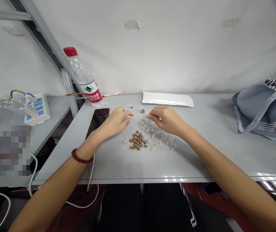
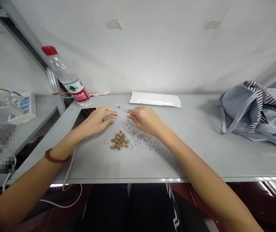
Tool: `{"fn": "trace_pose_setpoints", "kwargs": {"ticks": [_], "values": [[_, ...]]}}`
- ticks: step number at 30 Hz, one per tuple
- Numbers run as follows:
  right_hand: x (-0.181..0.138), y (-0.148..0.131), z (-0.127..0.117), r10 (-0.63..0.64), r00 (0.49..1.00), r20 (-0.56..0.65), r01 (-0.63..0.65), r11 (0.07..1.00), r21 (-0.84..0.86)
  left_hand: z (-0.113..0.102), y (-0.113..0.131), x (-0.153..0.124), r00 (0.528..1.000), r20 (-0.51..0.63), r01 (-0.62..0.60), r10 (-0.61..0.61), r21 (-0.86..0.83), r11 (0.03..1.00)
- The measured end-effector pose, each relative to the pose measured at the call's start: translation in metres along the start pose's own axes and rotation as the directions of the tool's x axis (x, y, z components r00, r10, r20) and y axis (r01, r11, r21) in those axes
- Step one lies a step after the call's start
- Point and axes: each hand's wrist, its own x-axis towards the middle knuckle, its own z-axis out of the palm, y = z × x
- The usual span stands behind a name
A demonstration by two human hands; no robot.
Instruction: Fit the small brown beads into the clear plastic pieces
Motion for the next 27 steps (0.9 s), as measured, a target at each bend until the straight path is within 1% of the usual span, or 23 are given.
{"fn": "trace_pose_setpoints", "kwargs": {"ticks": [2, 5, 8, 11, 13, 16, 18, 21, 22, 23, 24, 26, 27], "values": [[0.0, 0.003, 0.002, 0.038, 0.999, -0.003, -0.038, 0.999, 0.007, 0.0, -0.011, -0.001, 0.997, 0.081, -0.001, -0.004, 0.062, 0.998], [0.0, 0.0, 0.008, 0.035, 0.999, 0.02, -0.034, 0.999, -0.01, 0.0, -0.016, -0.001, 0.989, 0.146, 0.023, -0.03, 0.051, 0.998], [0.0, -0.006, 0.015, -0.005, 0.999, 0.033, 0.006, 1.0, -0.023, 0.0, -0.01, 0.0, 0.986, 0.157, 0.058, -0.056, -0.008, 0.998], [-0.001, -0.012, 0.021, -0.067, 0.995, 0.069, 0.067, 0.998, 0.001, -0.003, -0.003, 0.0, 0.976, 0.193, 0.121, -0.102, -0.09, 0.989], [-0.001, -0.015, 0.023, -0.084, 0.992, 0.09, 0.083, 0.996, 0.016, -0.005, 0.0, -0.002, 0.97, 0.213, 0.149, -0.114, -0.158, 0.976], [-0.002, -0.018, 0.024, -0.071, 0.995, 0.072, 0.067, 0.996, 0.05, -0.008, 0.007, -0.004, 0.975, 0.183, 0.184, -0.127, -0.334, 0.925], [-0.003, -0.02, 0.022, -0.063, 0.997, 0.043, 0.058, 0.993, 0.104, -0.01, 0.013, -0.005, 0.981, 0.129, 0.189, -0.143, -0.494, 0.849], [-0.004, -0.024, 0.018, -0.034, 0.999, 0.024, 0.026, 0.962, 0.272, -0.012, 0.021, -0.007, 0.988, 0.025, 0.133, -0.155, -0.664, 0.736], [-0.004, -0.025, 0.016, -0.002, 1.0, 0.031, -0.009, 0.932, 0.363, -0.012, 0.024, -0.008, 0.988, -0.007, 0.106, -0.155, -0.695, 0.711], [-0.004, -0.026, 0.014, 0.038, 0.998, 0.048, -0.056, 0.883, 0.467, -0.012, 0.026, -0.009, 0.987, -0.039, 0.08, -0.155, -0.717, 0.693], [-0.004, -0.027, 0.013, 0.078, 0.994, 0.076, -0.107, 0.812, 0.573, -0.012, 0.029, -0.01, 0.985, -0.073, 0.056, -0.157, -0.727, 0.684], [-0.005, -0.028, 0.012, 0.138, 0.979, 0.147, -0.202, 0.63, 0.75, -0.01, 0.033, -0.013, 0.976, -0.15, 0.003, -0.158, -0.717, 0.697], [-0.005, -0.028, 0.012, 0.15, 0.972, 0.179, -0.232, 0.537, 0.811, -0.008, 0.035, -0.014, 0.969, -0.194, -0.028, -0.153, -0.702, 0.712]]}}
